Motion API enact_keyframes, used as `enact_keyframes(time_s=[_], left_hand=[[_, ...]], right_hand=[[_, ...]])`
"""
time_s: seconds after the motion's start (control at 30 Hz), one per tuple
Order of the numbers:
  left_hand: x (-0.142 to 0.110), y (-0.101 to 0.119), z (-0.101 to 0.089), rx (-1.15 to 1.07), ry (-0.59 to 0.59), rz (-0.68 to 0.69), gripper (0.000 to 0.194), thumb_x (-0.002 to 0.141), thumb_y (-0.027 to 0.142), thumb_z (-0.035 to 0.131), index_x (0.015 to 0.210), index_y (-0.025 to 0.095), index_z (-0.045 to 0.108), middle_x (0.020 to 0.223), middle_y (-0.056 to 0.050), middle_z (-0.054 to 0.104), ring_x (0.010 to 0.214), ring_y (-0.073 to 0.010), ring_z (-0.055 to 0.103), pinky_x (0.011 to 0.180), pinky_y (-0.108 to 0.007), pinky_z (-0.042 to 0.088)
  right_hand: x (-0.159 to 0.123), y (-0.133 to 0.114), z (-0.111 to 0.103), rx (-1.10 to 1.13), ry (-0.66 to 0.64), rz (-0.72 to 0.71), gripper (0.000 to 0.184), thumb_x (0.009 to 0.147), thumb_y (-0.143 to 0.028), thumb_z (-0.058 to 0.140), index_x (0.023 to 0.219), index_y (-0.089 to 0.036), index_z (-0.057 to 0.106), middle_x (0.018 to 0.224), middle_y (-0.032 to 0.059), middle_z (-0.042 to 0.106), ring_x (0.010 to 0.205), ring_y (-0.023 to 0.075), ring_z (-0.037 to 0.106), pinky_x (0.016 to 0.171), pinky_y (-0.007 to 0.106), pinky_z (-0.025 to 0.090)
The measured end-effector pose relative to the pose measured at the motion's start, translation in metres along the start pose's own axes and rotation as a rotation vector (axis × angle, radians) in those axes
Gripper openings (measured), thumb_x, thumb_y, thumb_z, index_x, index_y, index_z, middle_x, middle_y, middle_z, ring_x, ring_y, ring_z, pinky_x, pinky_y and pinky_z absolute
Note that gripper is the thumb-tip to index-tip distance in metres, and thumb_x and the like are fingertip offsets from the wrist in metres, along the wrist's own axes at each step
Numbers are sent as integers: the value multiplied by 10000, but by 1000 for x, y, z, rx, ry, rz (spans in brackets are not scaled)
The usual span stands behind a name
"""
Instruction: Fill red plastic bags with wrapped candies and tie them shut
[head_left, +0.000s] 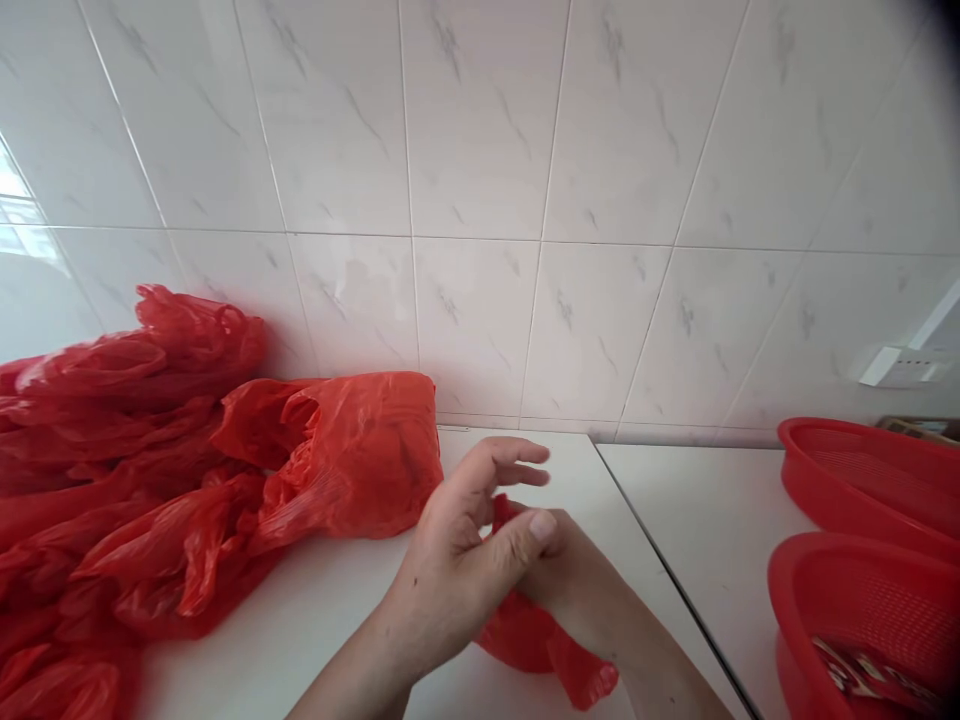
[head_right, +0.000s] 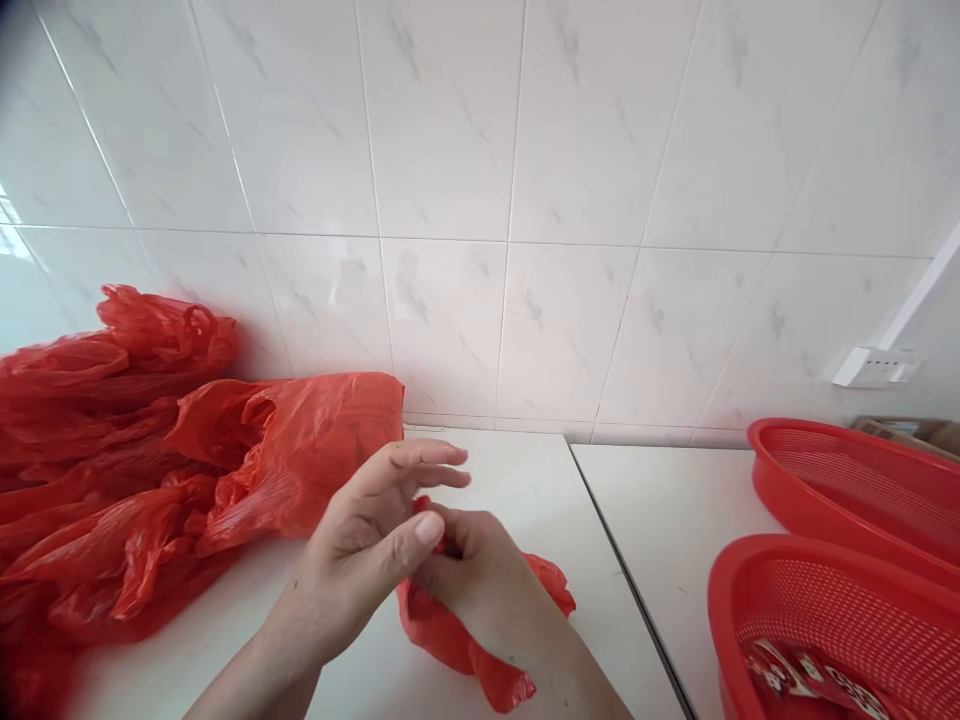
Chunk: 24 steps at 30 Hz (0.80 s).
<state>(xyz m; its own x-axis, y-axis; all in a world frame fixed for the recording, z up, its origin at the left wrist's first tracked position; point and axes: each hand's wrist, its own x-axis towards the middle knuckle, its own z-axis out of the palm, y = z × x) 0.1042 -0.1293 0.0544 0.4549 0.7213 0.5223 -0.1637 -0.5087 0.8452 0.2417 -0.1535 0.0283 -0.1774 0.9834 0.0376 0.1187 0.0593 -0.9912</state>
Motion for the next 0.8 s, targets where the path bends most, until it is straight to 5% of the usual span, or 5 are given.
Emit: enact_keyframes(time_s=[0.13,0.3,0.4,0.67,0.8], left_hand=[[4,-4,-8,496,120,87,202,821,186,585,996,287,567,1002,2,572,890,-143,544,704,-253,477],[6,-12,0,702,-198,77,303,745,118,639,991,288,590,963,2,545,848,-145,526,682,-251,447],[9,-21,2,765,-213,36,141,787,86,533,774,222,568,837,2,524,768,-137,510,616,-243,401],[15,-41,-3,260,-96,-229,116,878,285,474,790,211,497,1216,-31,527,1076,-186,498,826,-294,409],[15,-46,1,113,-160,-333,167,880,342,469,783,206,455,787,15,537,684,-112,478,595,-220,356]], right_hand=[[6,-2,-13,167,138,69,374,794,-504,597,660,-173,486,561,-35,423,511,83,370,501,228,302],[9,2,-21,297,284,19,442,773,-569,588,618,-175,464,541,-48,362,488,72,314,437,205,236],[6,2,-30,195,179,-35,443,856,-570,459,770,-159,601,559,-13,477,469,86,373,430,217,260],[-3,12,-68,95,-190,-132,630,915,-587,284,1275,-137,540,691,33,580,547,118,489,637,298,416],[-6,14,-76,26,-210,-125,435,897,-431,434,1173,-156,628,663,1,499,605,119,472,649,295,420]])
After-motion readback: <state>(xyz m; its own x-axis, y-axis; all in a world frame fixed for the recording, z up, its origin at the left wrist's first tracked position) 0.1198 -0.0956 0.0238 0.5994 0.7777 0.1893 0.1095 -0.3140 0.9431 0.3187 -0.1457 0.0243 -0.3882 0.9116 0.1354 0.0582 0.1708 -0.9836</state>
